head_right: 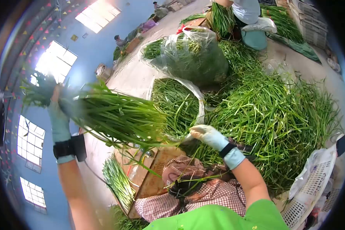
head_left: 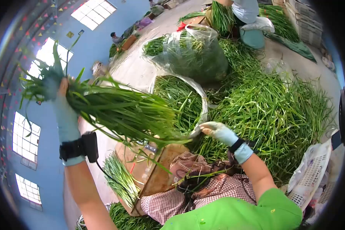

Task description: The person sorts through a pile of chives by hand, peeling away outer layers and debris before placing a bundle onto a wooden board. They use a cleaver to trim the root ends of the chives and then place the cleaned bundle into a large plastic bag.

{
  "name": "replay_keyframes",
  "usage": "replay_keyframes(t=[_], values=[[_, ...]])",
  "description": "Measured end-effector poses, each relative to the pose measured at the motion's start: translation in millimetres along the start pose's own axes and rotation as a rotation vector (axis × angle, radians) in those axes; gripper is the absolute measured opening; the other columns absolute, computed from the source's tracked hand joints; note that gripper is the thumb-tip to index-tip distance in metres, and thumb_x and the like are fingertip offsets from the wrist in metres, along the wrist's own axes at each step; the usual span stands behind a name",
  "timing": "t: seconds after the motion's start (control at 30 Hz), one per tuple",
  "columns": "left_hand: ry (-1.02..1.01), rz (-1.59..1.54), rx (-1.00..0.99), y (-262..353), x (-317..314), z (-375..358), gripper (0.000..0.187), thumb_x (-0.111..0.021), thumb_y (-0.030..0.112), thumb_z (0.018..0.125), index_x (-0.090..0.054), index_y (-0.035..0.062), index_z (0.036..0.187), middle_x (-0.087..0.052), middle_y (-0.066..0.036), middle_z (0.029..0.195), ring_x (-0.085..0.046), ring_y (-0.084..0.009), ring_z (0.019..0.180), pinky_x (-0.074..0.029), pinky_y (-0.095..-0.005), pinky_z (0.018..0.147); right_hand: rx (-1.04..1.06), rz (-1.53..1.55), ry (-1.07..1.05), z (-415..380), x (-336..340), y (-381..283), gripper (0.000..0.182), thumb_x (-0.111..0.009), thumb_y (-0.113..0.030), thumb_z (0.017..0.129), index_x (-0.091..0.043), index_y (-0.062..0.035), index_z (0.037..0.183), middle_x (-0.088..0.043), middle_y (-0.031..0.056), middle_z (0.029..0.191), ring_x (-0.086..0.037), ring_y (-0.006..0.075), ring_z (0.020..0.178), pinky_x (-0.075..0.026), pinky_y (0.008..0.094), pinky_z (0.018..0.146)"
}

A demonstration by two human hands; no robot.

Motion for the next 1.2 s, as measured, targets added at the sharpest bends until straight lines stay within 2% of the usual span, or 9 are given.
replay_keyframes(t=[0.23, 0.43, 0.6, 0.73, 0.83, 0.9, 1.1, 1.13, 1.2], values=[[0.125, -0.027, -0.033, -20.1, 13.7, -25.3, 0.036, -0.049, 0.027, 0.088, -0.051, -0.0004, 0.111, -0.056, -0.01, 0.101, -0.055, -0.0182, 0.091, -0.047, -0.031, 0.082, -0.048, 1.012, -0.58, 68.9, -62.8, -30.0, 0.038, -0.046, -0.021, 0.089, -0.044, 0.0009, 0.12, -0.051, 0.0121, 0.119, -0.051, 0.0205, 0.106, -0.042, 0.0331, 0.092], [0.217, -0.119, 0.001, -26.3, 47.9, -38.5, 0.035, -0.048, 0.027, 0.088, -0.051, -0.0007, 0.109, -0.055, -0.013, 0.106, -0.054, -0.0197, 0.096, -0.046, -0.0341, 0.084, 0.055, 0.249, -0.263, 62.0, -101.5, -63.7, 0.025, -0.053, -0.02, 0.086, -0.058, -0.0019, 0.103, -0.062, 0.0015, 0.088, -0.056, 0.0107, 0.067, -0.048, 0.0254, 0.062], [0.302, -0.075, 0.019, -30.8, 100.9, -37.0, 0.034, -0.044, 0.028, 0.09, -0.051, -0.001, 0.107, -0.056, -0.013, 0.101, -0.055, -0.021, 0.093, -0.047, -0.034, 0.081, -0.071, 0.371, 0.016, 39.9, -42.5, 25.9, 0.018, -0.052, -0.013, 0.085, -0.06, -0.0034, 0.098, -0.059, 0.0023, 0.07, -0.051, 0.0062, 0.056, -0.043, 0.0204, 0.051], [0.334, -0.042, 0.006, -32.9, 124.0, -43.4, 0.033, -0.042, 0.028, 0.09, -0.054, -0.0004, 0.102, -0.058, -0.011, 0.094, -0.057, -0.0187, 0.084, -0.048, -0.0301, 0.075, -0.179, 0.757, 0.791, 25.6, 29.2, 91.3, 0.02, -0.048, -0.023, 0.087, -0.057, -0.0059, 0.094, -0.056, 0.0033, 0.069, -0.05, 0.01, 0.053, -0.046, 0.0254, 0.051], [0.38, -0.063, 0.021, -35.4, 108.0, -42.9, 0.031, -0.043, 0.027, 0.089, -0.057, 0.0007, 0.096, -0.059, -0.007, 0.088, -0.057, -0.0157, 0.078, -0.047, -0.0273, 0.071, -0.382, 0.704, 0.114, 13.7, -45.5, 25.6, 0.036, -0.049, -0.033, 0.086, -0.049, -0.0083, 0.112, -0.05, 0.0086, 0.113, -0.053, 0.0231, 0.094, -0.042, 0.0381, 0.088], [0.422, -0.106, 0.05, -43.8, 91.4, -41.1, 0.031, -0.042, 0.027, 0.09, -0.057, 0.0006, 0.095, -0.059, -0.007, 0.085, -0.057, -0.0154, 0.076, -0.048, -0.0274, 0.069, 0.03, 0.777, -0.241, 16.6, -85.7, -6.4, 0.044, -0.053, -0.026, 0.085, -0.042, -0.0067, 0.124, -0.051, 0.009, 0.114, -0.048, 0.0175, 0.103, -0.035, 0.0307, 0.095], [0.313, 0.009, -0.031, -56.1, 54.1, -14.0, 0.021, -0.048, 0.016, 0.087, -0.057, -0.0012, 0.097, -0.06, -0.008, 0.083, -0.058, -0.0163, 0.067, -0.049, -0.0276, 0.063, 0.255, 0.137, -0.038, 60.6, -112.7, -55.8, 0.024, -0.051, -0.023, 0.088, -0.059, -0.0033, 0.098, -0.062, 0.0053, 0.079, -0.056, 0.0085, 0.075, -0.044, 0.0266, 0.064], [0.263, -0.027, -0.034, -53.1, 51.3, -7.4, 0.02, -0.05, 0.013, 0.085, -0.057, -0.0015, 0.096, -0.06, -0.008, 0.082, -0.057, -0.0159, 0.065, -0.048, -0.0263, 0.063, -0.133, 0.349, -0.118, 58.6, -102.0, -58.3, 0.021, -0.054, -0.021, 0.086, -0.058, -0.0028, 0.097, -0.063, 0.0031, 0.081, -0.058, 0.0118, 0.079, -0.045, 0.0284, 0.063], [0.218, -0.064, -0.032, -53.9, 52.6, -1.7, 0.018, -0.052, 0.011, 0.084, -0.058, -0.0017, 0.095, -0.06, -0.008, 0.082, -0.057, -0.0156, 0.063, -0.048, -0.0251, 0.063, -0.107, 0.585, 0.004, 58.3, -92.7, -37.8, 0.018, -0.051, -0.017, 0.087, -0.057, -0.0026, 0.095, -0.062, 0.0031, 0.082, -0.06, 0.013, 0.079, -0.045, 0.0249, 0.053]])
Point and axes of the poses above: each hand's wrist, its own z-axis towards the middle knuckle, its own x-axis out of the back of the hand, y = z × x, the point moved 1 cm from there along z, towards the middle knuckle
